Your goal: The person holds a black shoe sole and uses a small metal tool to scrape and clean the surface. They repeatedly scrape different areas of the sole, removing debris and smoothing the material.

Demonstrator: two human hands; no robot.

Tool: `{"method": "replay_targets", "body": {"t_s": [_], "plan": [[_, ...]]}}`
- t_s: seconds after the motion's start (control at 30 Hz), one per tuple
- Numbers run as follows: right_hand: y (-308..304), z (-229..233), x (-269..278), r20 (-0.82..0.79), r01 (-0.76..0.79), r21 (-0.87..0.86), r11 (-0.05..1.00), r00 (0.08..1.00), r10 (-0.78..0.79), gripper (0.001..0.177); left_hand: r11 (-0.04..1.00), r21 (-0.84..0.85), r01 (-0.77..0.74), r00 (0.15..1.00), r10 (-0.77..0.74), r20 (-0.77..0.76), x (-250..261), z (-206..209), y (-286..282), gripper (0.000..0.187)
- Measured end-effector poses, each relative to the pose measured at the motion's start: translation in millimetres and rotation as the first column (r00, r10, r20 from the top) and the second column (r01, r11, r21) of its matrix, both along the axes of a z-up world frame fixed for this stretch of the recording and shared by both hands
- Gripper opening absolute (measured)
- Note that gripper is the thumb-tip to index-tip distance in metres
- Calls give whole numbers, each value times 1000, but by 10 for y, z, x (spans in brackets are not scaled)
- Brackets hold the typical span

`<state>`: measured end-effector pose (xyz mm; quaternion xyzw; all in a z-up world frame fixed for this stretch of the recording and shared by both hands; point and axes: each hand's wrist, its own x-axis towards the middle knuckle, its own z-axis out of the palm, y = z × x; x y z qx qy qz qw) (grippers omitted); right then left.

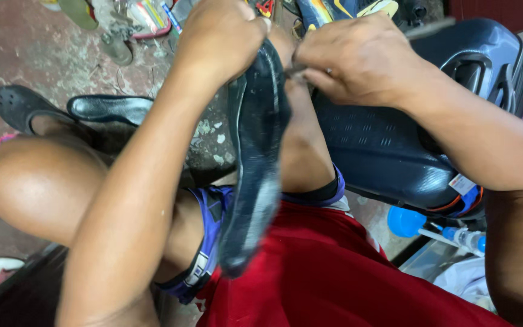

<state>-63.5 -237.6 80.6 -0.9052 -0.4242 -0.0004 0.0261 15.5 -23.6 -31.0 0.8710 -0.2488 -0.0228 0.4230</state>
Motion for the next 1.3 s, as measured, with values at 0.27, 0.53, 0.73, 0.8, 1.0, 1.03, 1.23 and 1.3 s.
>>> {"method": "replay_targets", "body": {"t_s": [0.27, 0.53, 0.73, 0.8, 1.0, 1.03, 1.23, 1.3], "plan": [[84, -77, -62, -89, 285, 387, 877, 958, -272, 35, 912, -299, -281, 947, 213, -239, -360, 102, 173, 39], [61, -387, 32, -312, 384, 503, 774, 916, -252, 32, 839, -480, -256, 928, 76, -364, -567, 173, 192, 33], [52, -424, 97, -376, 393, 515, 762, 902, -211, 27, 650, -722, -236, 913, -106, -393, -606, 138, 157, 13], [63, -421, 106, -445, 385, 550, 741, 886, -130, 26, 637, -743, -207, 927, -116, -358, -630, 130, 179, 13], [207, -262, 72, -549, 447, 499, 743, 826, -129, 30, 588, -781, -209, 920, -152, -361, -683, 161, 209, 15], [258, -204, 61, -521, 437, 468, 768, 838, -160, 31, 597, -764, -245, 907, -138, -398, -684, 166, 209, 15], [546, 256, -250, -97, 316, 306, 898, 949, -301, 27, 563, -755, -337, 870, -120, -478, -722, 111, 214, 15], [615, 351, -408, -109, 394, 265, 880, 919, -378, 17, 556, -758, -342, 886, -79, -458, -739, 82, 229, 15]]}}
